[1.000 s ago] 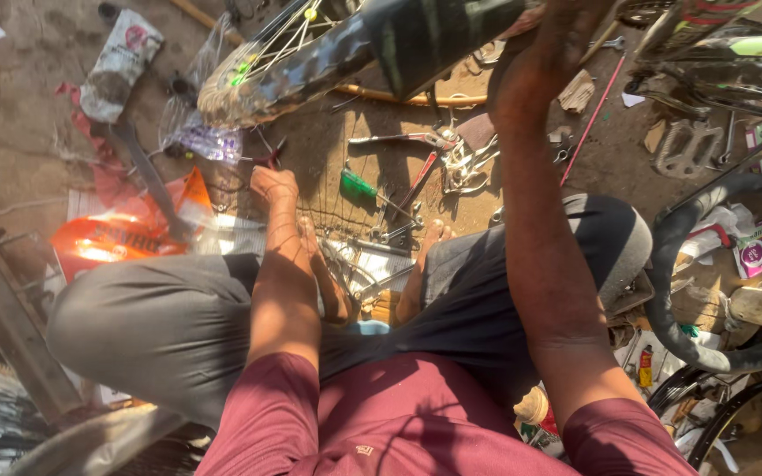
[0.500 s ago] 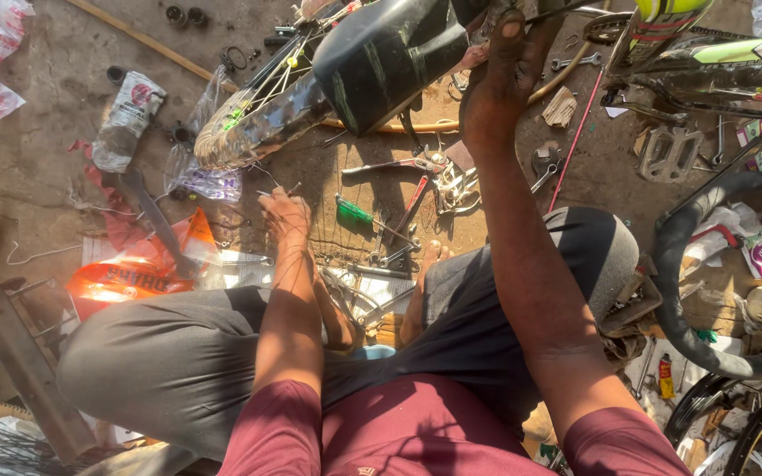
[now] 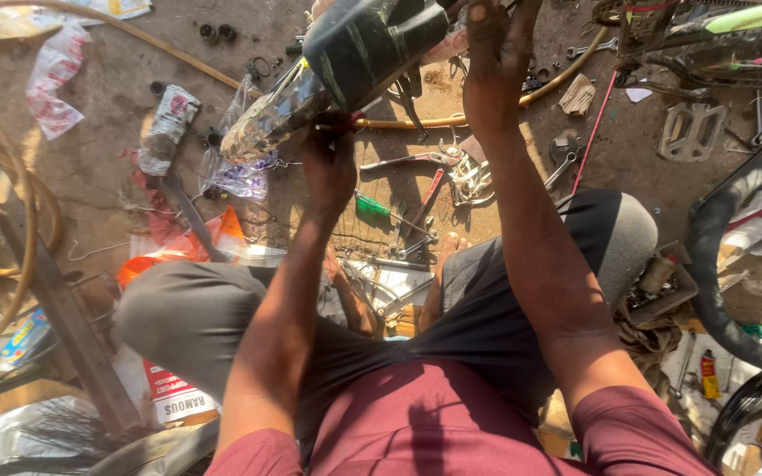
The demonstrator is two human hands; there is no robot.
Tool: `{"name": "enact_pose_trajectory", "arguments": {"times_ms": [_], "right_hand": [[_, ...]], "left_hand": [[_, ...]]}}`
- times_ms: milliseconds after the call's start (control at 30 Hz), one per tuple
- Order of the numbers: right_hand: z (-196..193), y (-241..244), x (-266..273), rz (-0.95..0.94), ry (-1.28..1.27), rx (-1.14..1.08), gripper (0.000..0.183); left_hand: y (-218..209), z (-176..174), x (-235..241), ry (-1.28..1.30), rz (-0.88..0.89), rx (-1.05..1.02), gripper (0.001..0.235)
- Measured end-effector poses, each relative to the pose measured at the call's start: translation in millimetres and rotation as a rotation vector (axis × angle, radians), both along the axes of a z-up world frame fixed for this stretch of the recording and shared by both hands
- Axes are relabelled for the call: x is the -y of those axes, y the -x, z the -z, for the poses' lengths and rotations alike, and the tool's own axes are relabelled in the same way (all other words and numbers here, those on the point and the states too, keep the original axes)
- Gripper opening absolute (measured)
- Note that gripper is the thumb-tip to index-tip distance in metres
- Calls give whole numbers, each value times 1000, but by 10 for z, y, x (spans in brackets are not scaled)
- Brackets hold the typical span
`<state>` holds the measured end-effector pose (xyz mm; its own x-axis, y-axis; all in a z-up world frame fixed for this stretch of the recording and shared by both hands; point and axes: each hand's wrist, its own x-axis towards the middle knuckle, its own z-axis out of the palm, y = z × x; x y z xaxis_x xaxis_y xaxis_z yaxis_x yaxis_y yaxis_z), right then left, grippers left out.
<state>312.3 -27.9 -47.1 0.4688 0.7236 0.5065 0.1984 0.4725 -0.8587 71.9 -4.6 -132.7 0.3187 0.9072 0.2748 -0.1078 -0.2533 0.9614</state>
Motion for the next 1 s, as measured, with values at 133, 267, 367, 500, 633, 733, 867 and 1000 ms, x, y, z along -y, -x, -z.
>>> {"name": "enact_pose_trajectory", "arguments": {"times_ms": [133,267,367,500,633,733,867,1000], "right_hand": [[-41,84,181,103,154,50,73],[-29,341,371,185,141,-203,85],[23,678,596,157,274,-552,89],[188,1095,610,59,539,-717,79],[263,1097,427,93,542,-776,67],[168,998,370,74,559,-794,71],[136,868,382,-14,691,-8,75],[37,665,528,54,893,785,43]], "left_hand": [[91,-537,103,-363,-99,-255,23],[8,-676,233,-415,-229,-231,26],[-30,-631,150,-421,-243,-296,25],[-95,-522,129,-493,-286,-328,28],[-183,-375,32,-511,-290,-369,28],[-192,-319,33,-489,-299,-392,24],[-187,-343,48,-509,-314,-363,23],[-144,-391,127,-526,-356,-303,24]]}}
